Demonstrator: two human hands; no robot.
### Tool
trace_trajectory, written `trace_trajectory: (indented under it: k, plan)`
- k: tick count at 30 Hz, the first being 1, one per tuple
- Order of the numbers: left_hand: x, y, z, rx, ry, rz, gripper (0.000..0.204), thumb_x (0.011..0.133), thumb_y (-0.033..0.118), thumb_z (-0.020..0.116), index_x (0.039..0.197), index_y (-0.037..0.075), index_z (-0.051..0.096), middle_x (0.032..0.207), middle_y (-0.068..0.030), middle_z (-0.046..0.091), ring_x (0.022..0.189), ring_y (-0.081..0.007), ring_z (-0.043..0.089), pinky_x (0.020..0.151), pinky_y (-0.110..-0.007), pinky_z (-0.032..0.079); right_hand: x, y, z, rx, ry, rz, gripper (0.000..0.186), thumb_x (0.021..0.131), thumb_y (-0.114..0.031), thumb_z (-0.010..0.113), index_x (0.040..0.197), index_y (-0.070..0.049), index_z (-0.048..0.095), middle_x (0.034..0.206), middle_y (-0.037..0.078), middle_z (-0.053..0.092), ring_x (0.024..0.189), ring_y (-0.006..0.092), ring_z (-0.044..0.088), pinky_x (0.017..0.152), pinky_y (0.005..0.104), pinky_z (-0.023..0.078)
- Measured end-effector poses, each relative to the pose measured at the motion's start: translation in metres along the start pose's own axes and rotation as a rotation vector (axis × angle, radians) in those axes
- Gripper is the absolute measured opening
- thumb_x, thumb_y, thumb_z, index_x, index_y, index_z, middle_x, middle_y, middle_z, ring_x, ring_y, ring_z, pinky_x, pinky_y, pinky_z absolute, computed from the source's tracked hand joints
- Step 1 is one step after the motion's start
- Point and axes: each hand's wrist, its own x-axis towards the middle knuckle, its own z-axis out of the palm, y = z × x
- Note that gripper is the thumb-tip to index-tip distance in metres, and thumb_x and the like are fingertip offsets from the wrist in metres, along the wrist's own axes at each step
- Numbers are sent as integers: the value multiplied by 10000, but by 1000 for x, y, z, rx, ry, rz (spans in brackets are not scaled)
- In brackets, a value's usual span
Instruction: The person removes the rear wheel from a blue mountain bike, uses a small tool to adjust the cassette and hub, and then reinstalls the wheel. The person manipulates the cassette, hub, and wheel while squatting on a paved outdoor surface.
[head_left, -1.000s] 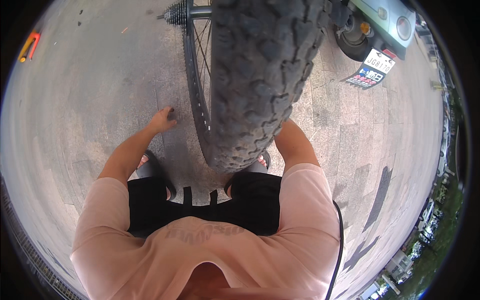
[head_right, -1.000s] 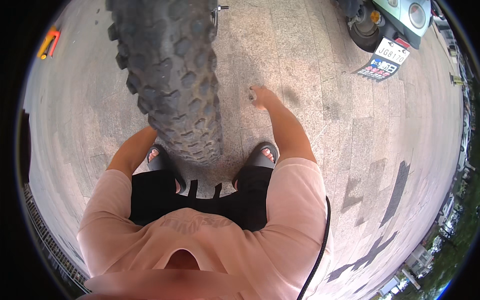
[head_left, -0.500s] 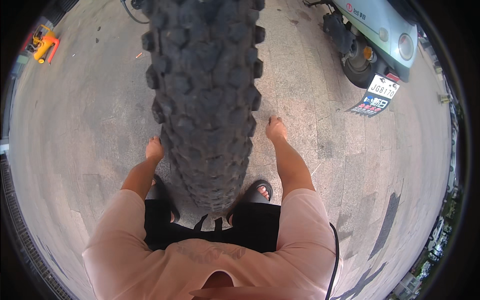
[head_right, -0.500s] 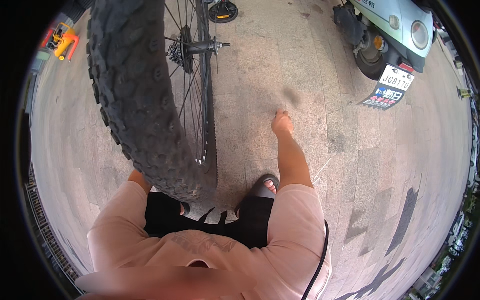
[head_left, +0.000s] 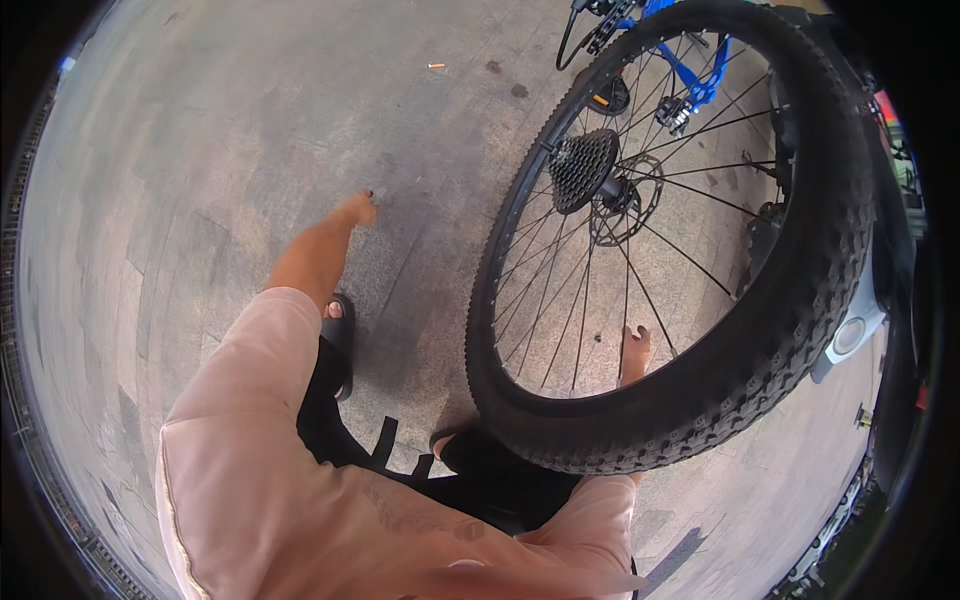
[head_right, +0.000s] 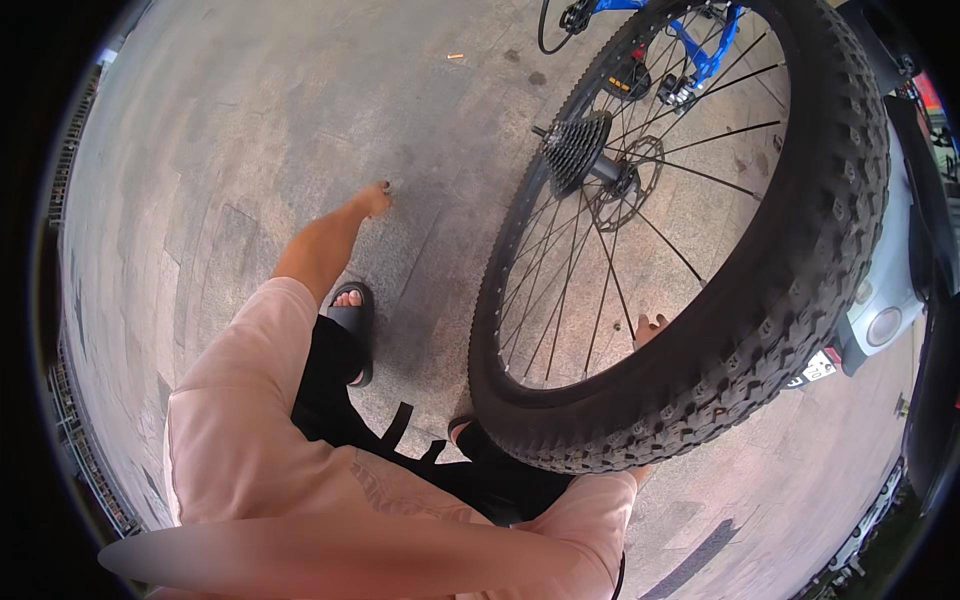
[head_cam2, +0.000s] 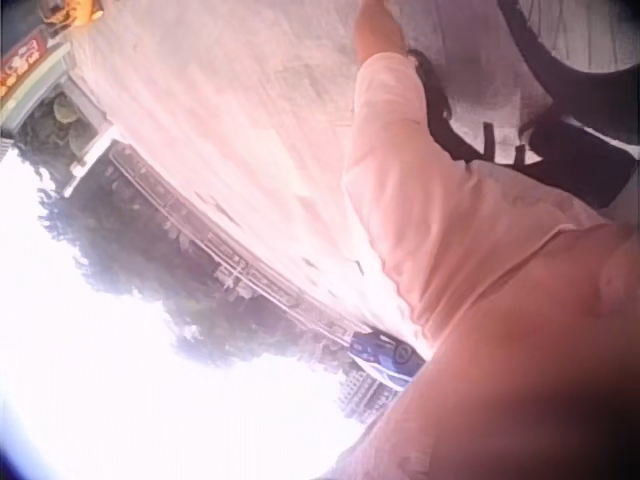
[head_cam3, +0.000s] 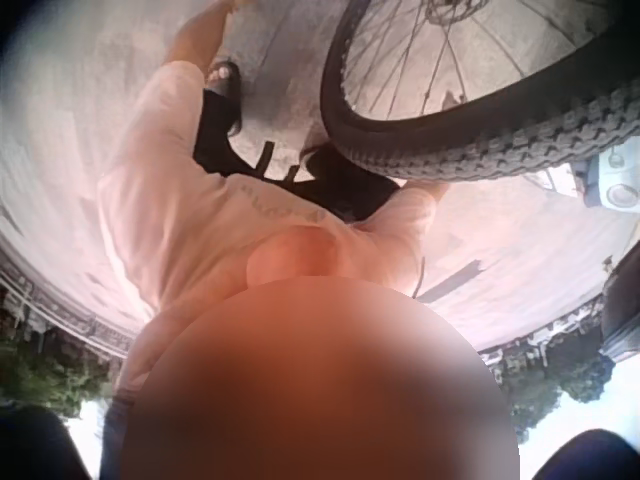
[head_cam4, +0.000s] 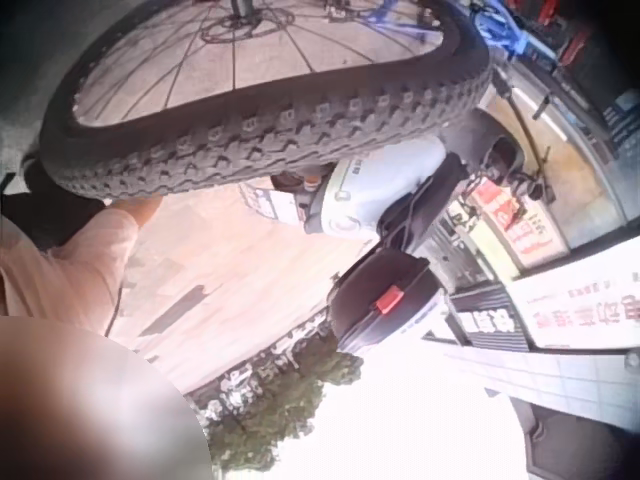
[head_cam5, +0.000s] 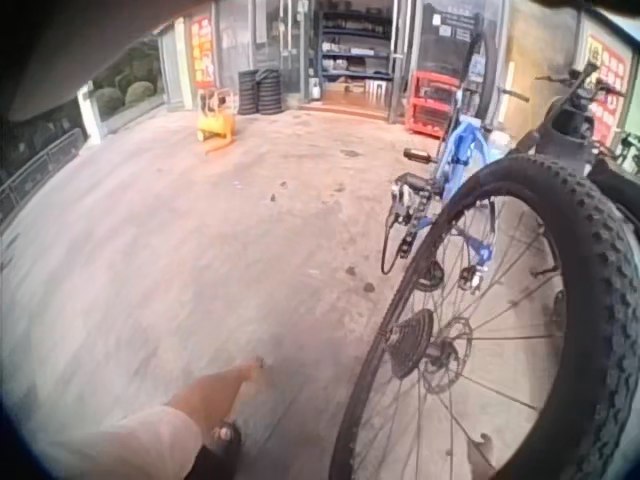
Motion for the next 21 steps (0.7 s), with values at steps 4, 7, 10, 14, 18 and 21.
trace_trajectory:
  k: [4,7,10,14,18,21]
  plan:
    - [-28,-47,-24,-117,-45,159,447,801,305,620,1117,-11,636,968,-230,676,904,-340,667,785,-418,521,-87,-113,-69,826,-208,-77,491,926,-335,585,1290,-22,481,1046,121,621,828,172,605,703,312,495]
    - [-74,-73,-36,44,-24,243,417,807,327,634,1093,25,652,1005,-218,670,982,-353,641,861,-410,495,-176,-207,-181,1246,-454,-130,582,949,-462,511,1307,-6,451,1148,132,600,946,225,601,792,339,502]
    - [-133,-110,-55,-71,-55,127,375,809,325,647,1050,38,663,1007,-208,670,983,-352,639,855,-410,498,-254,-266,-259,1499,-407,-360,982,775,-666,618,1430,-3,307,1340,146,490,1169,272,530,957,384,462]
    - [-214,-147,-93,-95,-167,-28,336,819,305,641,1010,29,667,977,-206,673,962,-360,638,824,-400,499,-315,-330,-303,932,-321,-432,827,763,-214,803,1407,-22,321,1379,146,426,1192,216,474,1001,347,396]
    - [-274,-132,-139,-226,-234,-179,288,820,255,639,955,1,660,811,-148,670,681,-237,651,632,-357,521,-325,-384,-300,870,-234,-166,613,729,-50,798,1229,-3,445,1131,107,602,955,163,592,838,287,487]
    - [-303,-102,-170,-279,-198,-282,304,806,254,628,950,-11,666,785,-155,671,660,-232,659,622,-360,525,-325,-403,-294,952,-299,-170,596,728,-2,751,1240,-10,445,1156,143,605,995,184,596,874,326,485]
